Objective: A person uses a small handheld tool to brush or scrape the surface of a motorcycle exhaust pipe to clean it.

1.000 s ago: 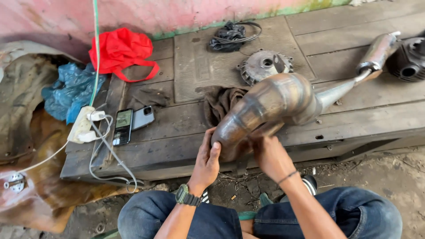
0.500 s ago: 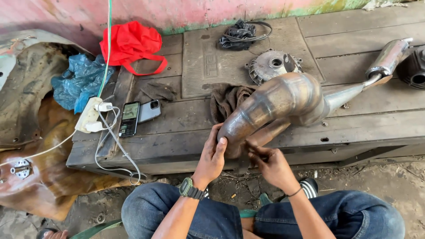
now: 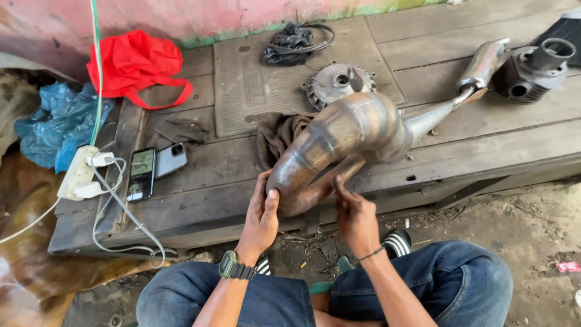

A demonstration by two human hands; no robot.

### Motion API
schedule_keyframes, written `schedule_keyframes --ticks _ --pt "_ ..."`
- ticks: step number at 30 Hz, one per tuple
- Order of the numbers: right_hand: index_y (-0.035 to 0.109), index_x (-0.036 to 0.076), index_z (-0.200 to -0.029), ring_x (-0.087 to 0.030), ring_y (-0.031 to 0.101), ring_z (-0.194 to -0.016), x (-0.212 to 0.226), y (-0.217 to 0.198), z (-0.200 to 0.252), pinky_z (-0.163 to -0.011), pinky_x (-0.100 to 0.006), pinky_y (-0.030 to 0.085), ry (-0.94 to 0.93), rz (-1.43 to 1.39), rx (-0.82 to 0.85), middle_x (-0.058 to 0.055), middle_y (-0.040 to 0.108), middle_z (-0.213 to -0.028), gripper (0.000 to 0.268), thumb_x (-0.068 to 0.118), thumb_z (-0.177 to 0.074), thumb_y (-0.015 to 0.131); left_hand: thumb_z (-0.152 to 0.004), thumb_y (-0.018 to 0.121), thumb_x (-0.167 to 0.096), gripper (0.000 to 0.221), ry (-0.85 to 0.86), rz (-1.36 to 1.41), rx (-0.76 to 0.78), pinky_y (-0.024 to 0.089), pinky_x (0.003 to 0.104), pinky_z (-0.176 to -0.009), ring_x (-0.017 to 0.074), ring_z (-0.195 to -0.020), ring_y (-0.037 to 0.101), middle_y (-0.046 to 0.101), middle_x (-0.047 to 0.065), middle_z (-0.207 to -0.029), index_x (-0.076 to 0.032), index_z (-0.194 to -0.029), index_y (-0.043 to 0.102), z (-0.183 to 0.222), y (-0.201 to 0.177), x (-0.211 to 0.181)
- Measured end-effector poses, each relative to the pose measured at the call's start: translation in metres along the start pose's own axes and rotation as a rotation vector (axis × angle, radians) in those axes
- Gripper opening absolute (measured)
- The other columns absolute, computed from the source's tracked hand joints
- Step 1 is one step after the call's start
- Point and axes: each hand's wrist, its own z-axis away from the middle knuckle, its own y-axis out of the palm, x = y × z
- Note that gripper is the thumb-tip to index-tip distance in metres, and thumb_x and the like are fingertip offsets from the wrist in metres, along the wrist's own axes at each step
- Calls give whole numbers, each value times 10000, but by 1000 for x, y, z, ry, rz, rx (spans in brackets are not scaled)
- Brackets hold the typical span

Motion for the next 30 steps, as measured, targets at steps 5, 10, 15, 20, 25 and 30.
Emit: schedule_keyframes --ticks 5,10,15,20,25,30 --pt "838 84 -1064 -106 547 -484 21 14 15 -436 -246 475 174 -473 230 -84 727 -604 192 106 -933 699 -1033 319 -606 714 -38 -17 -7 420 665 -1064 453 -1223 574 578 290 -1288 -62 -1476 449 1 1 3" --pt "793 100 -1079 -274 677 -568 -8 14 8 -484 -367 480 -24 -179 21 -190 719 -710 224 49 -917 647 -1023 326 -622 717 -61 -24 -2 407 681 -1071 467 -1258 553 566 284 -1319 -89 -1486 449 1 -1 7" --pt "779 54 -1184 -101 503 -568 20 18 18 -470 -250 438 133 -631 210 -65 647 -564 272 57 -943 652 -1030 332 -611 709 -73 -24 -11 392 705 -1071 498 -1278 532 550 305 -1340 -83 -1491 437 0 2 4" --pt "765 64 -1187 -290 668 -529 -11 5 0 -448 -355 459 17 -152 49 -208 719 -702 299 -5 -942 609 -1033 316 -602 718 -61 -45 -22 348 764 -1085 559 -1346 447 491 316 -1417 -80 -1517 405 0 2 4" --pt "841 105 -932 -155 588 -546 21 -2 12 -466 -272 466 84 -363 248 -86 722 -619 184 32 -868 685 -1030 327 -601 713 -72 -44 -29 330 755 -1102 550 -1369 427 479 309 -1444 -90 -1521 405 0 2 9" --pt "809 40 -1069 -321 701 -610 7 -10 -9 -510 -405 505 52 -152 107 -234 735 -745 255 14 -913 610 -1026 324 -611 750 -67 -37 -15 283 810 -1111 607 -1401 333 396 328 -1505 -77 -1553 338 0 2 2"
